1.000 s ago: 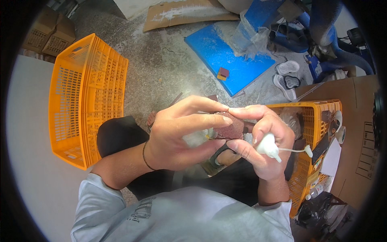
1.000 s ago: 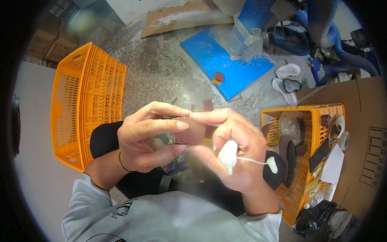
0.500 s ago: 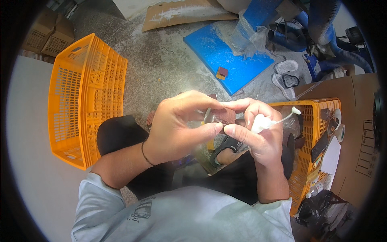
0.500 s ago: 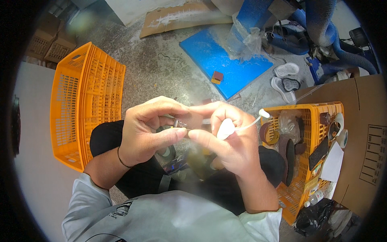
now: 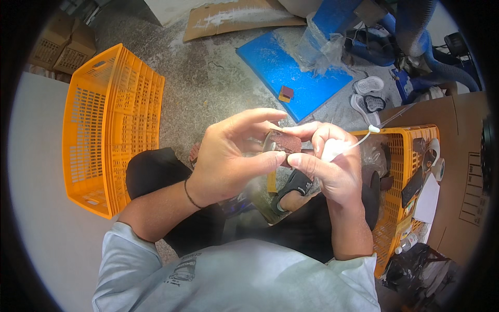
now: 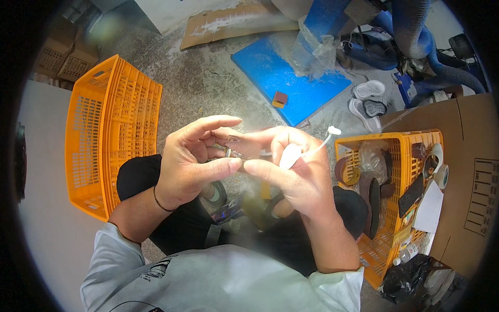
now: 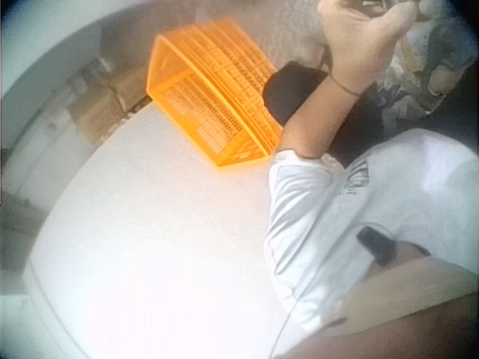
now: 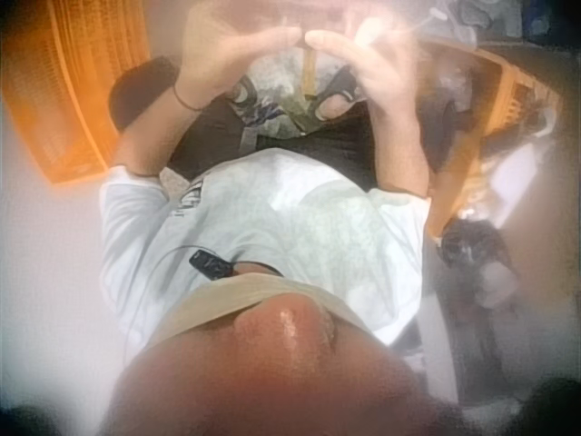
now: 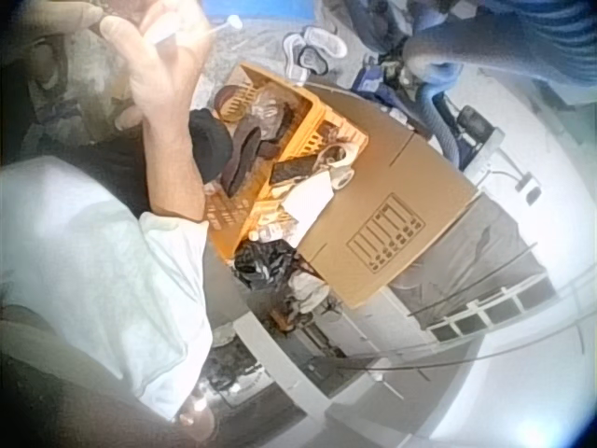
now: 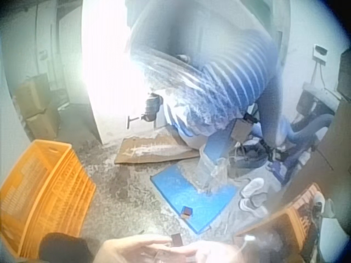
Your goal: The person cuts a piece of cardboard with scissors, then attaches it to a cylindrical object. They apply glue to the cardboard and press it onto the cylinder, adjusting the fit. The person handles small parts and tools while seated on the floor.
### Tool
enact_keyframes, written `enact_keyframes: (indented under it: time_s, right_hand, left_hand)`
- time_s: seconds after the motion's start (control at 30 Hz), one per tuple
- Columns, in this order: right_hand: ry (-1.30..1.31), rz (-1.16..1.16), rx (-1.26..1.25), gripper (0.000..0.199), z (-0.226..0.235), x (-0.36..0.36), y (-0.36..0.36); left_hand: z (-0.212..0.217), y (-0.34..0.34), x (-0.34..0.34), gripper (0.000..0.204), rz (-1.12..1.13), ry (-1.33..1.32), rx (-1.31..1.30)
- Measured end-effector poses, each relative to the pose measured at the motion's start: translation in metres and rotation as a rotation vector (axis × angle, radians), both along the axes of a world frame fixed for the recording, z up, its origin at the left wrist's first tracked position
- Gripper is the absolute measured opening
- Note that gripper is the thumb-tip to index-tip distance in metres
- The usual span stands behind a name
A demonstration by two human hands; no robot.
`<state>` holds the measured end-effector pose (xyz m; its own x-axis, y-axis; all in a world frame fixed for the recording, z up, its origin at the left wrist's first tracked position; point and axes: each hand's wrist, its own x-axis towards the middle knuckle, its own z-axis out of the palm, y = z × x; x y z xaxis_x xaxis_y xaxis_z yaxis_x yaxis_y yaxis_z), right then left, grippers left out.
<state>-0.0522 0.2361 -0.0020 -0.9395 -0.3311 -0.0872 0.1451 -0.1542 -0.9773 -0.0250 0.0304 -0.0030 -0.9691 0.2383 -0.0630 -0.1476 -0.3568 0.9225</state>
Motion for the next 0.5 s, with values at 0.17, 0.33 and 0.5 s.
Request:
enact_keyframes:
  time_s: [0.17,0.33,0.5]
  right_hand:
    - [-0.014,0.054,0.028,0.033,0.002,-0.0011,0.0043]
    - [0.0,0.067,0.061,0.034,0.0051,-0.0014,0.0081]
    - [0.176,0.062,0.079,0.036,0.0077,-0.0012,0.0079]
  left_hand:
    - [0.0019,-0.0005,-0.0008,0.059,-0.007,0.008,-0.016]
    - [0.0023,0.0002,-0.0008,0.06,-0.007,0.051,-0.02]
    - [0.0017,-0.0002,0.0004,0.06,-0.015,0.184,-0.082]
